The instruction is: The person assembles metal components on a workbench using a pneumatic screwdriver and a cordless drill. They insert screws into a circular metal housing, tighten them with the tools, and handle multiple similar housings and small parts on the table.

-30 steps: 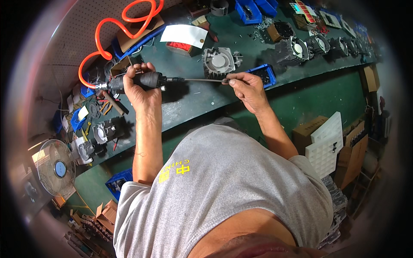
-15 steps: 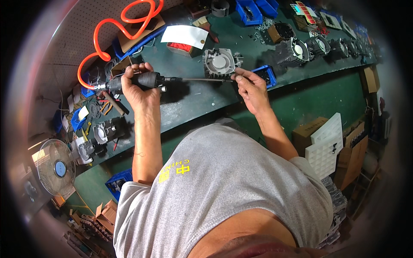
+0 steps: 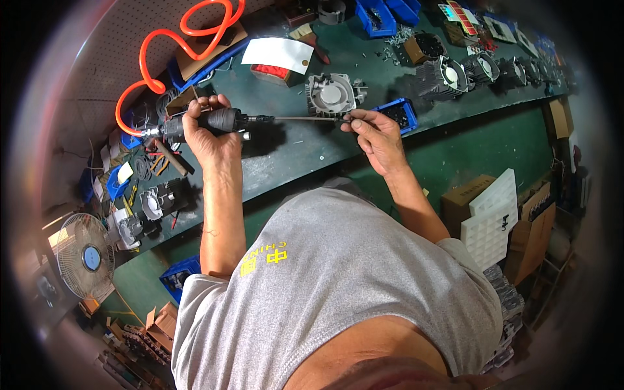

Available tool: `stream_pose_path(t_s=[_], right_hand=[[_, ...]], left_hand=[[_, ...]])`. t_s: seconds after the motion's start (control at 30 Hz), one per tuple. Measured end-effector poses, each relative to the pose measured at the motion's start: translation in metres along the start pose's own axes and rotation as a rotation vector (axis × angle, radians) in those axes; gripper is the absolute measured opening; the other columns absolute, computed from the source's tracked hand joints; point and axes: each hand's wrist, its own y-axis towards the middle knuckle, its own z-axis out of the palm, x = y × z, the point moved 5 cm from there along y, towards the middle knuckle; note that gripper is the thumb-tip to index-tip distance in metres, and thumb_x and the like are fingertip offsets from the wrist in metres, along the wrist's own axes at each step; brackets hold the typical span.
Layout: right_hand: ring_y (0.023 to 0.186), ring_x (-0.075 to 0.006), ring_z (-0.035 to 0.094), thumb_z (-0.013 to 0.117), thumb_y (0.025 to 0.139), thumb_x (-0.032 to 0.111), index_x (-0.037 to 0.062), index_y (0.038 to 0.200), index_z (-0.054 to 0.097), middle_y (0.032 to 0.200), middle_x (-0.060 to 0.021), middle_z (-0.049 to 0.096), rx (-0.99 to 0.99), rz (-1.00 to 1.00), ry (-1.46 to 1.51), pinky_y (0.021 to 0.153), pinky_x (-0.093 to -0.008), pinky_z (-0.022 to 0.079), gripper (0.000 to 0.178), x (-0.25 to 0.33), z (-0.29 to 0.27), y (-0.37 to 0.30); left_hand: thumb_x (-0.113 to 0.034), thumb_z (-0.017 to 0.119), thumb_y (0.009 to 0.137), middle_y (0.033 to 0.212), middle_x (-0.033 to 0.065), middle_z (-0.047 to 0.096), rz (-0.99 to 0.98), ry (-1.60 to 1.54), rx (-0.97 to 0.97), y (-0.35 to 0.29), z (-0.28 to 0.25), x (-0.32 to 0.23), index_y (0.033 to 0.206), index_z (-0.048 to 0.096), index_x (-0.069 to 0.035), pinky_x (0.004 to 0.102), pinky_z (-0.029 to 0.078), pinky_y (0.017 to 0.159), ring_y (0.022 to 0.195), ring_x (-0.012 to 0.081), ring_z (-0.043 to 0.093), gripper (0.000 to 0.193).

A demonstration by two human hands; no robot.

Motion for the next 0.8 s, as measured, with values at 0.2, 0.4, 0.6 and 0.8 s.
stream_pose_path(t_s=[0.2, 0.4, 0.6, 0.8], right_hand=[[0.093, -0.0195, 0.076, 0.067, 0.096, 0.0, -0.0044, 0.114, 0.068, 0.104, -0.0141, 0.074, -0.003, -0.014, -0.047, 0.047, -0.017, 0.041, 0.018, -0.0021, 0.0004, 0.0018], [0.091, -0.0181, 0.076, 0.068, 0.096, 0.0, -0.0045, 0.112, 0.069, 0.102, -0.0146, 0.075, -0.015, -0.007, -0.076, 0.045, -0.0171, 0.039, 0.017, -0.0025, 0.002, 0.0028], [0.09, -0.0181, 0.075, 0.068, 0.097, 0.003, -0.0038, 0.114, 0.068, 0.104, -0.0158, 0.075, -0.011, 0.007, -0.127, 0.046, -0.0161, 0.04, 0.018, -0.0023, 0.0046, 0.0017], [0.084, -0.015, 0.075, 0.07, 0.096, 0.004, -0.0036, 0.113, 0.069, 0.1, -0.0142, 0.076, -0.046, 0.004, -0.15, 0.044, -0.0172, 0.036, 0.018, -0.0009, 0.008, 0.0014]], left_hand=[[-0.002, 0.064, 0.087, 0.089, 0.0085, 0.064, -0.004, 0.014, -0.01, 0.0, 0.0033, -0.0003, 0.094, 0.06, 0.0, 0.0439, 0.06, 0.088, 0.084, 0.0231, 0.064, 0.009], [-0.002, 0.064, 0.087, 0.088, 0.0073, 0.064, 0.006, 0.024, -0.018, 0.001, 0.0032, -0.0005, 0.094, 0.059, -0.002, 0.0428, 0.06, 0.087, 0.084, 0.0229, 0.063, 0.008], [-0.002, 0.063, 0.087, 0.088, 0.0074, 0.064, 0.01, 0.03, -0.012, 0.0031, 0.0013, -0.0016, 0.094, 0.06, -0.002, 0.043, 0.06, 0.087, 0.084, 0.0229, 0.063, 0.008], [-0.002, 0.064, 0.086, 0.088, 0.0073, 0.064, 0.016, 0.038, -0.006, 0.0033, 0.0008, -0.001, 0.094, 0.06, -0.002, 0.0427, 0.06, 0.087, 0.084, 0.0225, 0.063, 0.009]])
